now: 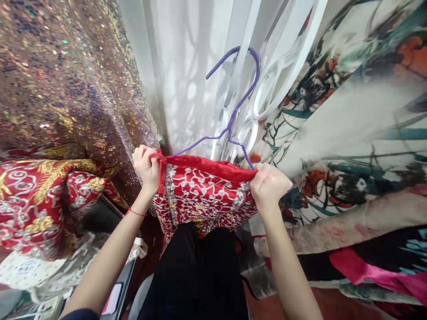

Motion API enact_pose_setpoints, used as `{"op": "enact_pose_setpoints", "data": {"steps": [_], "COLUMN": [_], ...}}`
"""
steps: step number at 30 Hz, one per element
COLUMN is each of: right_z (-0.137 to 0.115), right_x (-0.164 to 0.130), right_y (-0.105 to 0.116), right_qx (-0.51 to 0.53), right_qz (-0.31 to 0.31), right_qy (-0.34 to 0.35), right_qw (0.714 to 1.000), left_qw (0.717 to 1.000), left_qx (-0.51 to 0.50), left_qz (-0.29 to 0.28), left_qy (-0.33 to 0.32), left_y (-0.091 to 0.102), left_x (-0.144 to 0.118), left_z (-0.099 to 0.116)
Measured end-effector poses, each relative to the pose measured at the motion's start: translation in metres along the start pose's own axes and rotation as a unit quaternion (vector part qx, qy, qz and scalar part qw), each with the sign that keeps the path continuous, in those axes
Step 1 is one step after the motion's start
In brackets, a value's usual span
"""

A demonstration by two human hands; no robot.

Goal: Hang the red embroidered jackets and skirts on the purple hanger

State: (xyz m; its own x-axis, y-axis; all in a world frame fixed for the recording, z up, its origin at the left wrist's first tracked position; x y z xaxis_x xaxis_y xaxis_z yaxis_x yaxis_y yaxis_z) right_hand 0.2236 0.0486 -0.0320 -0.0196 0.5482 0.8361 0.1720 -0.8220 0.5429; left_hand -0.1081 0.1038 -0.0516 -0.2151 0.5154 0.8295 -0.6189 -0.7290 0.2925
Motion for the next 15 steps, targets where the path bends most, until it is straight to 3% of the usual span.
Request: {"op": "enact_pose_setpoints", "data": {"steps": [4, 9, 15], "right_z": [-0.003, -0.004, -0.003], "right_x": [0.000, 0.007, 0.007], "right_y": [-0.001, -0.007, -0.007], "right_qx": [-0.006, 0.012, 0.027], "right_qz": [0.006, 0.058, 0.043], "right_qy": [0.039, 0.080, 0.101], "right_qw": [0.999, 0.995, 0.994], "left_qw": [1.000, 0.999, 0.999], "left_qx": [-0.016, -0.006, 0.037], "left_qz": [0.013, 0.042, 0.032], "left_qy": [-0.005, -0.018, -0.022], "left_y": [-0.003, 0.002, 0.011], "left_x": [-0.004, -0.010, -0.015], "left_z": [-0.004, 0.002, 0.014]}}
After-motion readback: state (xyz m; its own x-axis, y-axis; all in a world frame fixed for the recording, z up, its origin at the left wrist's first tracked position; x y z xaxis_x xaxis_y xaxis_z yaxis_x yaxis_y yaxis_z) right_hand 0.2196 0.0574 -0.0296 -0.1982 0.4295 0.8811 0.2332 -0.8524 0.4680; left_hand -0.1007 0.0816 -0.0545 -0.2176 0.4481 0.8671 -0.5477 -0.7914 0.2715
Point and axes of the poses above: each hand's wrist, its own x-axis towards the middle knuckle, its own y-axis out of the back of the hand, z = x × y, the point moved 5 cm from there along x, towards the middle knuckle, and after that the axes turned 8 degrees about -z, right-handed, at the moved point
